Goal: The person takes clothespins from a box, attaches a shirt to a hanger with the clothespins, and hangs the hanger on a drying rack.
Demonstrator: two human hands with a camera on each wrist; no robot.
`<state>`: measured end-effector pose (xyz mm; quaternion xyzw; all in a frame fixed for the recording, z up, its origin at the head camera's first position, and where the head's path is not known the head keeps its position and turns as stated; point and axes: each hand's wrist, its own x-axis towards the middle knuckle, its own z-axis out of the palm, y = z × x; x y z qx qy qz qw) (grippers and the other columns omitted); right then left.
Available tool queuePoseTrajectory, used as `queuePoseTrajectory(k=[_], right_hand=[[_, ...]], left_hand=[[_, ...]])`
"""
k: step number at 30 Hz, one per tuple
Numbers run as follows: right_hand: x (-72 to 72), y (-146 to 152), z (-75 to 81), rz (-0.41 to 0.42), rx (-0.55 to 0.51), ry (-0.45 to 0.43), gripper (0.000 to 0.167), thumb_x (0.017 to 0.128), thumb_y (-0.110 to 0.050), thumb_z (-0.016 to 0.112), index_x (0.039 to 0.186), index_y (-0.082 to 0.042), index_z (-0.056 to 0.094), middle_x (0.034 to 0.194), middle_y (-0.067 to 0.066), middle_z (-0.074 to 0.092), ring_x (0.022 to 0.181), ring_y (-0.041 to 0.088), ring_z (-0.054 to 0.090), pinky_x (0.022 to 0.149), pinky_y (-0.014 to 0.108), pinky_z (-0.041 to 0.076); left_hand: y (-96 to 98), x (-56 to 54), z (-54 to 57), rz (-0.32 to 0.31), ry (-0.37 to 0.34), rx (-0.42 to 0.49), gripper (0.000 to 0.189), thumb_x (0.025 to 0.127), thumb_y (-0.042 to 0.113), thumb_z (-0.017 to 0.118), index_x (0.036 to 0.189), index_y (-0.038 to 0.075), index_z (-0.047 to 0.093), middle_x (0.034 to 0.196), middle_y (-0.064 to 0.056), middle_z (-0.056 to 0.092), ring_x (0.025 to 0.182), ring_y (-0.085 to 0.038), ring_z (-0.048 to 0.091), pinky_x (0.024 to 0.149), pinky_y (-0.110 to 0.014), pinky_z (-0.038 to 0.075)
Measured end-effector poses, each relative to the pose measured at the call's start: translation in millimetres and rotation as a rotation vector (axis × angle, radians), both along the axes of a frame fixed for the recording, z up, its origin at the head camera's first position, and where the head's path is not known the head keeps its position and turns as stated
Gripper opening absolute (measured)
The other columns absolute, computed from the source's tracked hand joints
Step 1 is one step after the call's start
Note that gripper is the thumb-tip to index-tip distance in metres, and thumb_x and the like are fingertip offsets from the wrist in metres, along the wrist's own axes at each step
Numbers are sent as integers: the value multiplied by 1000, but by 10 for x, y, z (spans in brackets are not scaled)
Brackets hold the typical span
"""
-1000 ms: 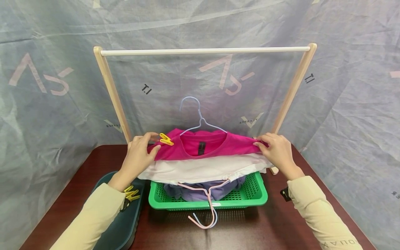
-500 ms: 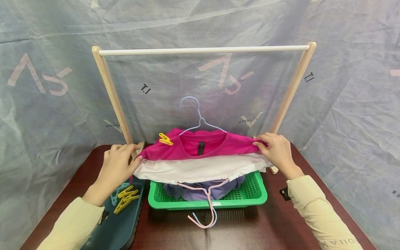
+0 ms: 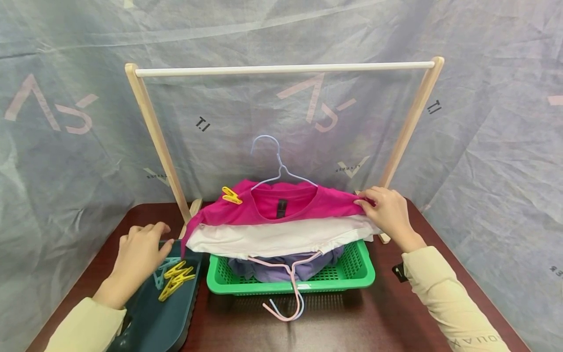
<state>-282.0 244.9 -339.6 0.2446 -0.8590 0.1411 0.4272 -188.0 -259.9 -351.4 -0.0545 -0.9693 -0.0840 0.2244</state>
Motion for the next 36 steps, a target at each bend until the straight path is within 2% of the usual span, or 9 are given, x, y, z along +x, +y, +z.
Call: queuePoseTrajectory(k=[7,13,20,24,36], right_hand=[[-2,-10,-2,3,-4,0,13,68,-19,78,79,-14,72,69,0,66,47,13,46,46,31,35],[11,-19,12,-3,1,-19,13,68,-19,78,80,-14,73,69,0,67,47,12,46,46,31,35],[11,-21,7,-23,10,-30,13,69,-19,78,80,-14,73,68,0,66,47,12,46,47,31,35],[9,-21,-6,-25,14,-28,12,69,-21,77,79,-14,72,66,-1,65,47,12,45,47,32,35],[8,-21,-17,-25,7,-23,11,69,-19,77,77,-14,71,66,-1,65,46,12,44,46,32,34]], left_hand=[[-4,66,-181,13,-156,-69,30,73,18,74,95,3,61,84,-17,64,82,-43,52,63,-54,40],[-17,60,-327,27,-298,-106,29,73,20,73,93,4,60,83,-13,64,78,-38,51,63,-53,39],[-7,59,-492,18,-420,-155,30,72,22,74,92,5,61,79,-9,63,70,-30,50,58,-48,40],[8,57,-557,21,-461,-154,34,70,24,75,94,4,62,77,-7,61,71,-28,49,59,-46,39],[-25,19,-716,46,-502,-176,47,65,27,80,99,1,60,77,-10,59,74,-29,50,62,-48,40]])
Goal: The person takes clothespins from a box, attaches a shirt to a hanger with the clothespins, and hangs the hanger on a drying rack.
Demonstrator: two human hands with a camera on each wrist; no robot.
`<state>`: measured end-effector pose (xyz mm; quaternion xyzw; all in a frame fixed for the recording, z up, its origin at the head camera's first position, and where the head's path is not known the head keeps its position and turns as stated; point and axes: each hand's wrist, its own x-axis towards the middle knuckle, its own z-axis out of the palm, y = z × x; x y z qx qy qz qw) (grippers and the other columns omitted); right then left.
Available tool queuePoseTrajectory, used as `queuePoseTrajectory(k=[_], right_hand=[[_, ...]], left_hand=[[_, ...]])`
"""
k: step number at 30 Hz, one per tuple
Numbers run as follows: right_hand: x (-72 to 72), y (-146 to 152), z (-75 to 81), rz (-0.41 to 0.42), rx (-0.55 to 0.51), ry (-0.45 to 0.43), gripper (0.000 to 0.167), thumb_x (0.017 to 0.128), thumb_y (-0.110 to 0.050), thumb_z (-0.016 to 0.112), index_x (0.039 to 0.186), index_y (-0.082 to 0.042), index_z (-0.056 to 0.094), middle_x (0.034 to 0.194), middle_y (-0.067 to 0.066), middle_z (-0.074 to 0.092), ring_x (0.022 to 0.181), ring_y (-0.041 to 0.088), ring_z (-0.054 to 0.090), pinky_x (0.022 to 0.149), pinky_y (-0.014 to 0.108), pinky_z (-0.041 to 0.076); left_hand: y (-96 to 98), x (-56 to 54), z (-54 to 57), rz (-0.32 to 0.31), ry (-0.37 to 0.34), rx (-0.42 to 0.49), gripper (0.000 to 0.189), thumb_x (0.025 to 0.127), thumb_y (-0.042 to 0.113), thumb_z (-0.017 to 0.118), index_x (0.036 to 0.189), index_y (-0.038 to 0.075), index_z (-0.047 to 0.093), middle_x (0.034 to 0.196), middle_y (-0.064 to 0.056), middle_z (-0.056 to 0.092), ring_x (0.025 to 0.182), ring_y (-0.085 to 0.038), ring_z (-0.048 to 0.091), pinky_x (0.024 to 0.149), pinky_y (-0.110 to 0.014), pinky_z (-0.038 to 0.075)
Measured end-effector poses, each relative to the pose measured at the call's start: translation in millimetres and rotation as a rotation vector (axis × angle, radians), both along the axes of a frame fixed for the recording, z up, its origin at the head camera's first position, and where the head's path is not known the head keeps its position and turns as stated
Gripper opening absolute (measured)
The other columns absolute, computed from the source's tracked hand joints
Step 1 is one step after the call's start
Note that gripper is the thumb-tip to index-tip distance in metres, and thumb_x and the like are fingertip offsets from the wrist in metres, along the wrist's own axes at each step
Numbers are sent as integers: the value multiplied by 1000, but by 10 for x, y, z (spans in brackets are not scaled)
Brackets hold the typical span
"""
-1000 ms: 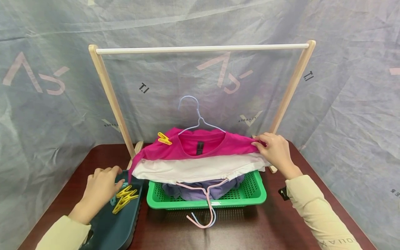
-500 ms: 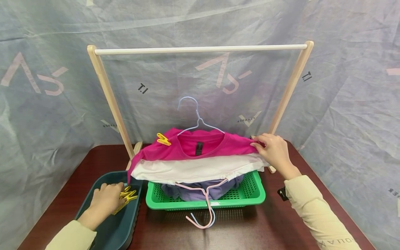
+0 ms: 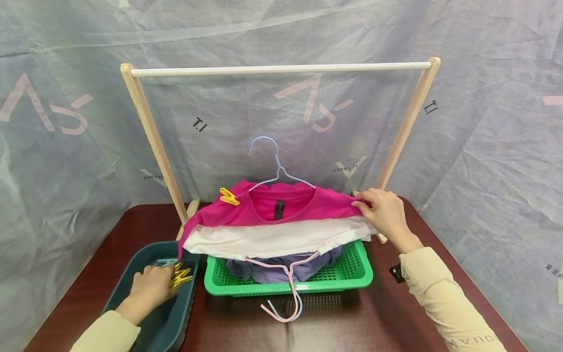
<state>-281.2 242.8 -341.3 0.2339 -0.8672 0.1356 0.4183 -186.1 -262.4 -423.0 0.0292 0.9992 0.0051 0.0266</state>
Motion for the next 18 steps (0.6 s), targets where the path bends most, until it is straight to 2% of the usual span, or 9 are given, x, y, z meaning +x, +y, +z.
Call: queuePoseTrajectory(k=[7,18], right_hand=[[3,-5,-12,-11,7,2,12,68,-17,78,77,-13,71,66,-1,65,46,12,45,47,31,34],[1,-4,-14,-7,8,1,11,69,-18,78,76,-13,71,66,-1,65,46,11,44,48,33,36]], left_hand=[[1,-28,-41,13,-19,1,52,62,27,82,100,-1,59,82,-13,62,78,-32,53,64,-51,40],[-7,-42,-70,7,31,17,46,65,22,80,98,-1,59,81,-13,62,75,-31,53,63,-52,40]])
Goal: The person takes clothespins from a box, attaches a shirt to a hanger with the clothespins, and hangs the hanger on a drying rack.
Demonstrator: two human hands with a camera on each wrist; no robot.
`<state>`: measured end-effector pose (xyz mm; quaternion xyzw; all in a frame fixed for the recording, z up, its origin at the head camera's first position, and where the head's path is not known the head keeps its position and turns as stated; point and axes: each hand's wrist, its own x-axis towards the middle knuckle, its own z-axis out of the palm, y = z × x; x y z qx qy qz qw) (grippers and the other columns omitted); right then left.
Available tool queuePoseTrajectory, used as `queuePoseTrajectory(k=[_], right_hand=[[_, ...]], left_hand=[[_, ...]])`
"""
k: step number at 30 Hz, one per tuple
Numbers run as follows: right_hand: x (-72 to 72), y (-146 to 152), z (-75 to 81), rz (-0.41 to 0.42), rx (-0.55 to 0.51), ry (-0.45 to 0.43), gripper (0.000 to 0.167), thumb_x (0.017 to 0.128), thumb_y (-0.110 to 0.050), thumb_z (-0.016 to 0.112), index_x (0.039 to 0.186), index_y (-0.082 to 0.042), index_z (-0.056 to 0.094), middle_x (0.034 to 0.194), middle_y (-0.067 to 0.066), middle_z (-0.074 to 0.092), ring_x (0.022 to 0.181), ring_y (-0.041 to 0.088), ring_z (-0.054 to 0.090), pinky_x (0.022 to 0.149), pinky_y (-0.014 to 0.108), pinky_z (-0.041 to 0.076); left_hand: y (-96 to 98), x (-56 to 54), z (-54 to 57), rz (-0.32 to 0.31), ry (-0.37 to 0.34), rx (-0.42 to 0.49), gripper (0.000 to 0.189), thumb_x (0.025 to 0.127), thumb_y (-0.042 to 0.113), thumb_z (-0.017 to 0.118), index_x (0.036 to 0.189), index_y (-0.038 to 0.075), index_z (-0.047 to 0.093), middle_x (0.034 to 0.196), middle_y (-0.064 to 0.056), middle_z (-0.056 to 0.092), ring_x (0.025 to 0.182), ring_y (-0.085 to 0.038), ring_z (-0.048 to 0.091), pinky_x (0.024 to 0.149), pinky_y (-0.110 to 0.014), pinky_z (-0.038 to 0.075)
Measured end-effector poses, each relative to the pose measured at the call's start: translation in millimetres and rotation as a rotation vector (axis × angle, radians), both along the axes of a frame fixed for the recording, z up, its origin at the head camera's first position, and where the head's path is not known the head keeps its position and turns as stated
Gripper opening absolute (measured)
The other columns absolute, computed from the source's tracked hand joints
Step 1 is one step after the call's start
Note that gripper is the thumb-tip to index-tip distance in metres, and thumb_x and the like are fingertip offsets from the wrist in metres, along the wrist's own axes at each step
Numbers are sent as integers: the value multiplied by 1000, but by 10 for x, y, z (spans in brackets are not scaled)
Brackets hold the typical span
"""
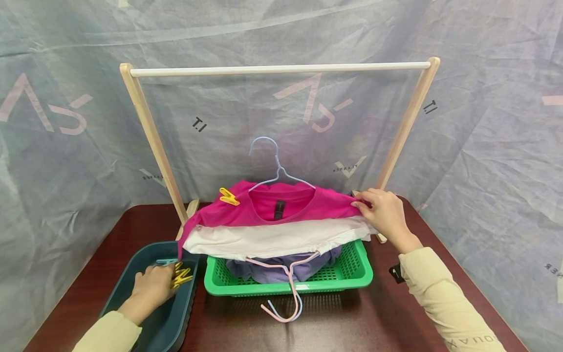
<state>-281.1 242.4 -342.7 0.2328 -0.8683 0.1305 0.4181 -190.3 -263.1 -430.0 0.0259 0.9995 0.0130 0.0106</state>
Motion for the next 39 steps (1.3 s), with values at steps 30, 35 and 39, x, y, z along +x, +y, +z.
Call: queuePoseTrajectory(k=[30,35,39], right_hand=[[5,-2,9,0,2,4,13,68,-19,78,77,-12,72,68,0,66,46,12,45,47,32,35],[9,1,5,-3,1,0,13,68,-20,78,77,-13,72,68,0,66,46,12,46,48,32,36],[10,-1,4,-4,2,-2,13,69,-20,78,78,-13,72,68,0,66,47,12,46,47,32,36]], left_hand=[[-5,80,305,-1,-4,3,25,66,18,78,71,6,57,65,-5,52,67,-25,46,61,-48,37],[-33,79,414,0,21,18,20,67,16,75,71,7,57,65,-5,51,66,-26,46,61,-50,38],[-49,59,503,0,69,31,20,68,16,74,80,4,62,69,-6,56,68,-28,50,60,-51,39]])
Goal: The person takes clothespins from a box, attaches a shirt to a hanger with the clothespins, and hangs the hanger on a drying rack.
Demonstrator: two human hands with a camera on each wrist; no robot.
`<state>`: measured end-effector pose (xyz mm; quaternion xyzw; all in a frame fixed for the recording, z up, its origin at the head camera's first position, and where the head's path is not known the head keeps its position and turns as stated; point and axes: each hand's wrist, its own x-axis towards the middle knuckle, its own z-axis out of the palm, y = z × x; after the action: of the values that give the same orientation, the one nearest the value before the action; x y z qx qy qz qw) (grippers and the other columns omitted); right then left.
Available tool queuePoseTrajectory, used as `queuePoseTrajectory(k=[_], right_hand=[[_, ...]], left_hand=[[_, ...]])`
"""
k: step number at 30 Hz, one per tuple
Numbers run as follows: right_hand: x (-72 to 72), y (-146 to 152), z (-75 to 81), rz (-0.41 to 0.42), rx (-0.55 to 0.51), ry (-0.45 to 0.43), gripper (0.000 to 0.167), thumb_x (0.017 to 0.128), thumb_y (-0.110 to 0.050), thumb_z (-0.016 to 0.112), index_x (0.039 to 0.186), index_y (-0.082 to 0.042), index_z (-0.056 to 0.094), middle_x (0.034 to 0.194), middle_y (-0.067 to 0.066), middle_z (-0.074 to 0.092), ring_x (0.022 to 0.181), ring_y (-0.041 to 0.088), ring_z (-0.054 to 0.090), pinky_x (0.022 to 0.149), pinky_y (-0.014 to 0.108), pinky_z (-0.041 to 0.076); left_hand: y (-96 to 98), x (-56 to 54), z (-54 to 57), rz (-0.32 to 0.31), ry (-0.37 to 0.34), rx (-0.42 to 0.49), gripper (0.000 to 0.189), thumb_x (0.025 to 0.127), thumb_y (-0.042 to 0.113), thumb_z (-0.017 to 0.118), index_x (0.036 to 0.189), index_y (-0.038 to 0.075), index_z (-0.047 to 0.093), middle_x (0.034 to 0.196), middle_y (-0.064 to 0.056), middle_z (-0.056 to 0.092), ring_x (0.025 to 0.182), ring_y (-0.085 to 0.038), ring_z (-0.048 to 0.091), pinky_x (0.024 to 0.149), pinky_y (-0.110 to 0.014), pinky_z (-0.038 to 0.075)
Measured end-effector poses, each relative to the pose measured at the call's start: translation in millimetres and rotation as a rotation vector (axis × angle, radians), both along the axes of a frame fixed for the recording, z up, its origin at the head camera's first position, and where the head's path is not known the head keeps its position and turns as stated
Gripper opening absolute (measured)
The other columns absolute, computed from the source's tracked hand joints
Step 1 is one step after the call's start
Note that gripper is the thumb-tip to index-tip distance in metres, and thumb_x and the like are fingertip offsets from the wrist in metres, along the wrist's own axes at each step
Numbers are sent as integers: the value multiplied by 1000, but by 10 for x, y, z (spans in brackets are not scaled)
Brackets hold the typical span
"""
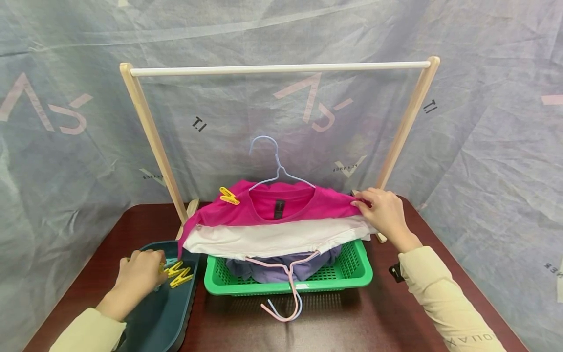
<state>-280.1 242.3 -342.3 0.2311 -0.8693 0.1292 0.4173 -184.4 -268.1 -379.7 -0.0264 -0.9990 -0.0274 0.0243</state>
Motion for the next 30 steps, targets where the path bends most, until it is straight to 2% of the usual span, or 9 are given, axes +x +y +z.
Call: queuePoseTrajectory(k=[9,21,26,30], right_hand=[[-9,0,-9,5,-4,4,14,68,-19,78,78,-12,71,69,0,67,47,13,46,47,32,36],[-30,1,-29,4,-9,1,12,69,-19,77,77,-13,71,67,-1,65,47,13,46,48,33,36],[-28,-1,-31,4,-9,8,12,69,-18,78,78,-12,71,67,-1,65,47,13,46,48,33,36],[-22,-3,-28,5,-6,10,12,69,-18,78,78,-12,71,67,0,66,47,13,46,48,33,36]], left_hand=[[33,-25,209,-25,168,60,28,66,16,78,85,1,63,72,-11,57,70,-34,51,60,-54,39],[135,-72,615,-50,379,155,29,68,14,76,90,1,64,83,-20,60,81,-44,49,63,-54,36],[242,-72,727,-65,425,170,30,68,12,76,93,1,63,87,-22,61,87,-47,48,67,-57,35],[332,-79,805,-78,450,158,29,69,13,75,93,1,63,86,-20,61,85,-45,48,67,-56,34]])
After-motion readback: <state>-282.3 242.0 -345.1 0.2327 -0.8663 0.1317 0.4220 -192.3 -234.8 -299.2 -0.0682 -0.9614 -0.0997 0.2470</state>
